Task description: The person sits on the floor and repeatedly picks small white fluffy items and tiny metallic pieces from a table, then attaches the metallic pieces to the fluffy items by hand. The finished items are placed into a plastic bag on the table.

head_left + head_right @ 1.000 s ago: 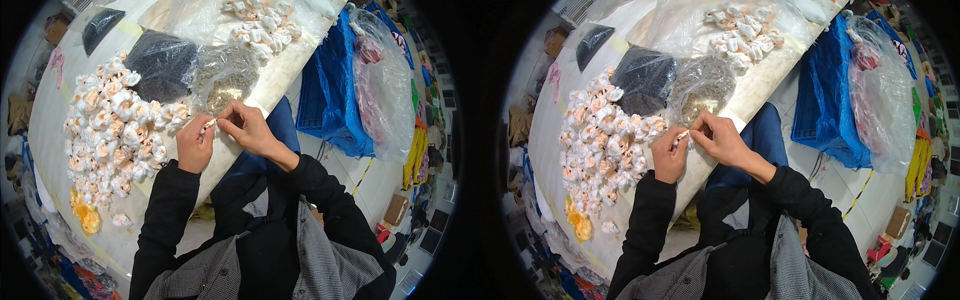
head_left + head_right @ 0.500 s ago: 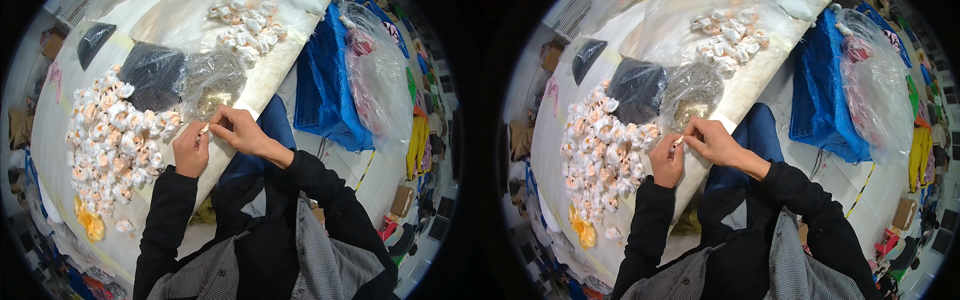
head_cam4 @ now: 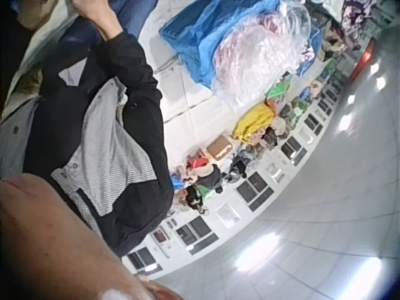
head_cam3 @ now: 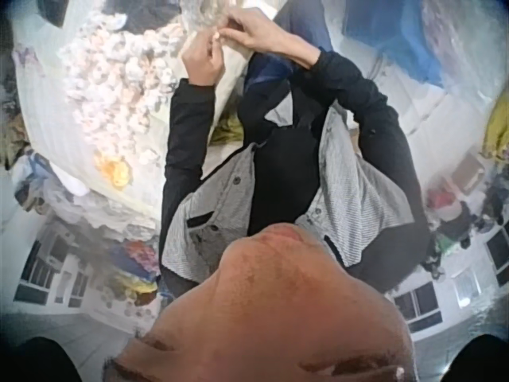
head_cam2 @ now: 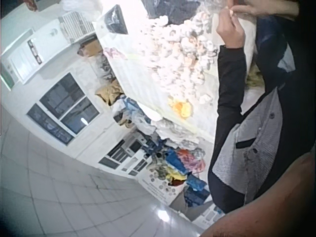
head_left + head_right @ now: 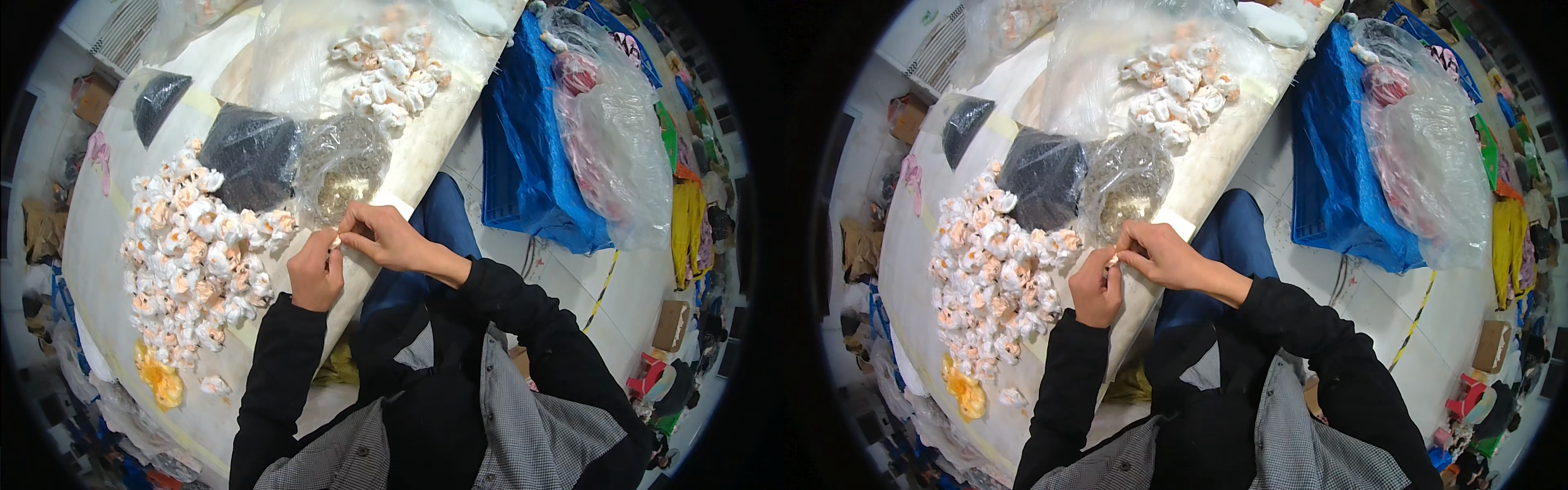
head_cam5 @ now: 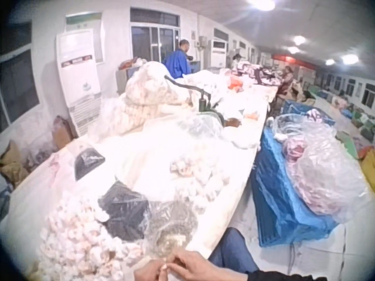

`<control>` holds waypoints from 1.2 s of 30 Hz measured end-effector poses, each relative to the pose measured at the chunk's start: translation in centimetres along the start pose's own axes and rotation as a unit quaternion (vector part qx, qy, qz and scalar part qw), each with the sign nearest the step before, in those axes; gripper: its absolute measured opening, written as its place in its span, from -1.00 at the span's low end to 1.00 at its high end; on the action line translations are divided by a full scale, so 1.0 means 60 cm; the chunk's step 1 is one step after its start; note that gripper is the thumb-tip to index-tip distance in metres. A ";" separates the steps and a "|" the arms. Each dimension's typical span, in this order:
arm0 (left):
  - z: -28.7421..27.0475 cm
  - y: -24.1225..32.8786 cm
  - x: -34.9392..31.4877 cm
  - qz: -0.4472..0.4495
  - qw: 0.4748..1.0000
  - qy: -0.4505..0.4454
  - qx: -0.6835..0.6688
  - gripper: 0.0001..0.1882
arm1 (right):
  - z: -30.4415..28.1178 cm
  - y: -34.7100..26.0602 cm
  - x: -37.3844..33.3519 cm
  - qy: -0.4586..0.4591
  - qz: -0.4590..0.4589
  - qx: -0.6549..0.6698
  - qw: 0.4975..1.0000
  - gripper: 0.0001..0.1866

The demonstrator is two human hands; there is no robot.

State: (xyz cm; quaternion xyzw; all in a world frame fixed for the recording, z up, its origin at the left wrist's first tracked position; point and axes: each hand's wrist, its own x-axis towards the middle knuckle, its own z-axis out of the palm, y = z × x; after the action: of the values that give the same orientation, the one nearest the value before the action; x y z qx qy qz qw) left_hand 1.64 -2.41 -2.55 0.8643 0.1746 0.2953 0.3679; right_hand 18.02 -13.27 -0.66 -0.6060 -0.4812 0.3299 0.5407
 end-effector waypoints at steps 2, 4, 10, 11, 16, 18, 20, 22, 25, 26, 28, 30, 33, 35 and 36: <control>0.000 -0.002 0.000 0.015 1.000 0.008 0.007 -0.74 | -0.001 0.000 -0.003 0.003 -0.001 0.004 1.000 -0.88; 0.000 -0.002 -0.002 0.007 1.000 0.007 0.000 -0.73 | 0.000 -0.003 -0.006 0.008 -0.007 -0.001 1.000 -0.87; -0.071 0.025 0.038 0.173 0.977 0.086 0.090 -0.72 | -0.035 -0.034 0.015 0.051 -0.170 -0.131 0.975 -0.85; -0.111 0.013 0.032 0.142 0.960 0.142 0.194 -0.72 | -0.058 -0.042 0.035 0.066 -0.184 -0.190 0.962 -0.83; -0.262 -0.035 0.042 -0.033 0.842 0.088 0.531 -0.54 | -0.180 -0.031 0.230 0.081 -0.175 -0.425 0.885 -0.78; -0.252 -0.059 0.023 -0.052 0.884 0.063 0.461 -0.45 | -0.202 0.004 0.314 0.051 -0.128 -0.485 0.864 -0.70; -0.252 -0.052 0.016 -0.074 0.883 0.042 0.462 -0.41 | -0.217 0.037 0.371 0.004 -0.045 -0.558 0.828 -0.65; -0.244 -0.018 0.026 -0.088 0.899 0.043 0.427 -0.40 | -0.250 0.082 0.392 -0.002 -0.040 -0.572 0.819 -0.62; -0.263 0.028 0.029 -0.086 0.901 0.070 0.419 -0.40 | -0.259 0.095 0.423 -0.011 -0.026 -0.585 0.811 -0.62; -0.268 0.036 0.021 -0.087 0.903 0.074 0.414 -0.40 | -0.256 0.112 0.416 -0.018 -0.008 -0.588 0.809 -0.63; -0.277 0.038 0.013 -0.020 0.908 0.139 0.394 -0.46 | -0.256 0.118 0.404 0.020 -0.072 -0.568 0.820 -0.64; -0.282 0.052 -0.003 -0.005 0.923 0.184 0.338 -0.49 | -0.248 0.078 0.378 -0.002 -0.091 -0.509 0.856 -0.65; -0.236 0.071 0.003 -0.065 0.966 0.178 0.174 -0.61 | -0.247 0.017 0.310 0.066 -0.192 -0.359 0.911 -0.73; -0.199 0.059 0.012 -0.036 0.984 0.161 0.074 -0.70 | -0.213 -0.052 0.250 0.073 -0.117 -0.176 0.975 -0.71; -0.168 0.056 0.022 -0.070 0.986 0.144 -0.039 -0.71 | -0.203 -0.065 0.220 0.038 -0.093 -0.096 0.990 -0.70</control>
State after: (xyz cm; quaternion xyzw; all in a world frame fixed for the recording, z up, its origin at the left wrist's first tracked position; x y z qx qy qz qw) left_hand -3.49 1.39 6.05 0.7834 0.2744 0.3971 0.3917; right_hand 32.55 -5.16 7.11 -0.6194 -0.5442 0.2072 0.5266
